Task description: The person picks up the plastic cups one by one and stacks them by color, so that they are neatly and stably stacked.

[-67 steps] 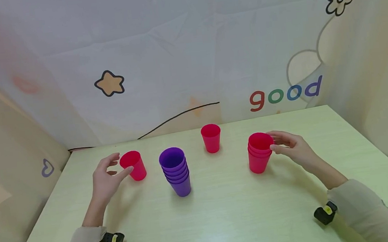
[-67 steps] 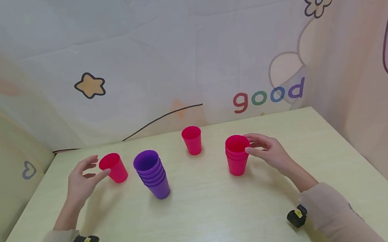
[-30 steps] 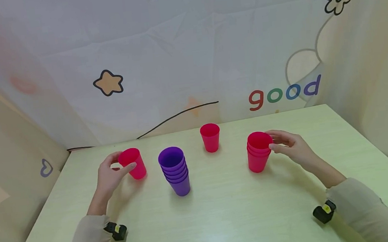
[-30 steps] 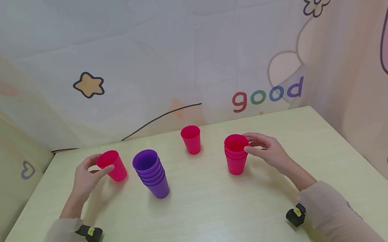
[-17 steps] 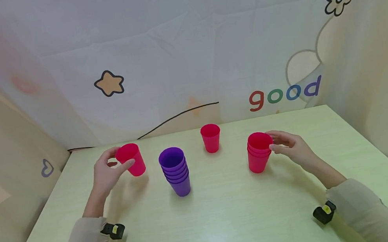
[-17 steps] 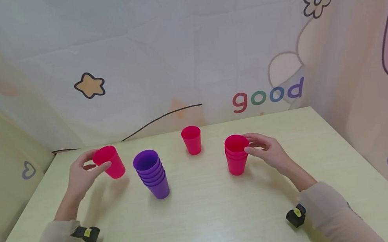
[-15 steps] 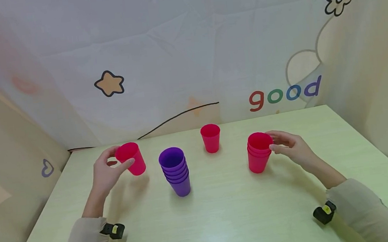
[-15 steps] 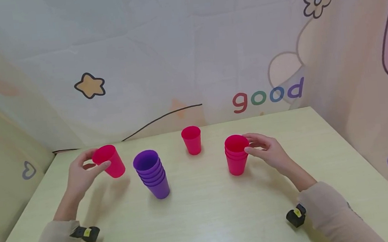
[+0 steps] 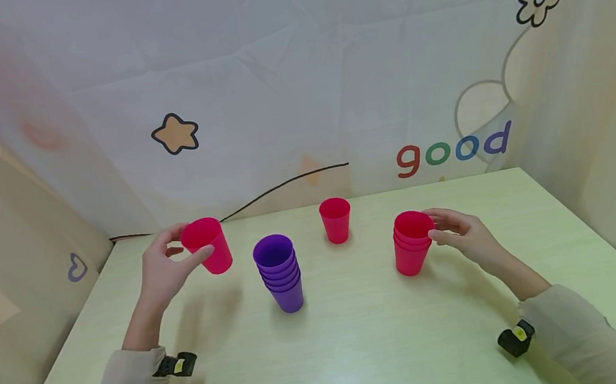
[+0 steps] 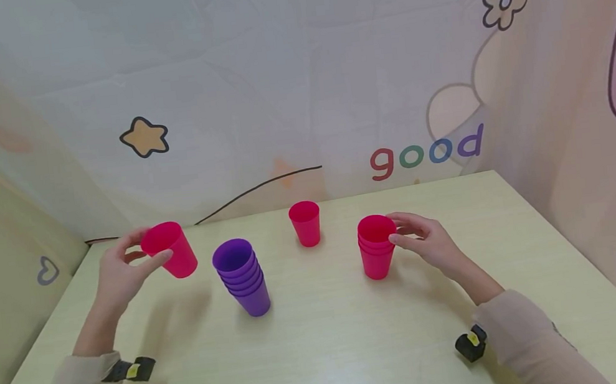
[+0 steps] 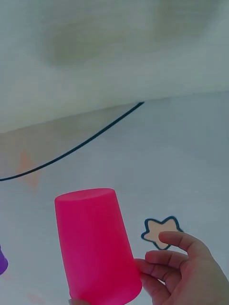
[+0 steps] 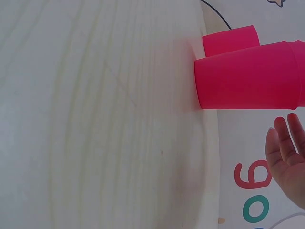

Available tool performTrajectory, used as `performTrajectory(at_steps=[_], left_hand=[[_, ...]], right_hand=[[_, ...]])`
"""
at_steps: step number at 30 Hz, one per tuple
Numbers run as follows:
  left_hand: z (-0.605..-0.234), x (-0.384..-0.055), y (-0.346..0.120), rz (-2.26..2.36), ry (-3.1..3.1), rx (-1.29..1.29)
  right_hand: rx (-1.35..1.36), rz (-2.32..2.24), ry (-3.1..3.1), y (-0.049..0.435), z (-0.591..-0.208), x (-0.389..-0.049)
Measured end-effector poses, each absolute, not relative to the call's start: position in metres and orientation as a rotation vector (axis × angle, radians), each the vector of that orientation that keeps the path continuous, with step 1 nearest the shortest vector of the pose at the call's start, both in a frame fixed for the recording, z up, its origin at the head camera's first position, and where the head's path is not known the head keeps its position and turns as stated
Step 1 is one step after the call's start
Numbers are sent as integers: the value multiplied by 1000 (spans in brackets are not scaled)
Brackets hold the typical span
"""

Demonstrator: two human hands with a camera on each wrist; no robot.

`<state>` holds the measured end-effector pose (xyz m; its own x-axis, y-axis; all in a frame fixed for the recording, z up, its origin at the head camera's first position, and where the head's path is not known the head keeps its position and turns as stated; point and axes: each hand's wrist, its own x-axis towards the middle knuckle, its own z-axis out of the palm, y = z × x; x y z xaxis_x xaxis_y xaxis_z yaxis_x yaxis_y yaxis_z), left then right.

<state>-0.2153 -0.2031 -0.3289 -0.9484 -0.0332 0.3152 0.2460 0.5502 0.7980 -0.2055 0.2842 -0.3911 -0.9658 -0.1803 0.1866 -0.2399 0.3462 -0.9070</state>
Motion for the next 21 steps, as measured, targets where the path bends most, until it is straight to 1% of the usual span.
performTrajectory(at_steps=[9,16,21], left_hand=[[-310,-210,-195,-1313,-2487,-200],[-298,-208,-189,-1296,-2413,-290],[-292,-206,-185,-1284,-2392,-304]], right_hand=[[394,1724,-2530,284,-390,-205],[395,1724,-2527,284,-391,-205],[392,1728,-2527,284,-392,-206]])
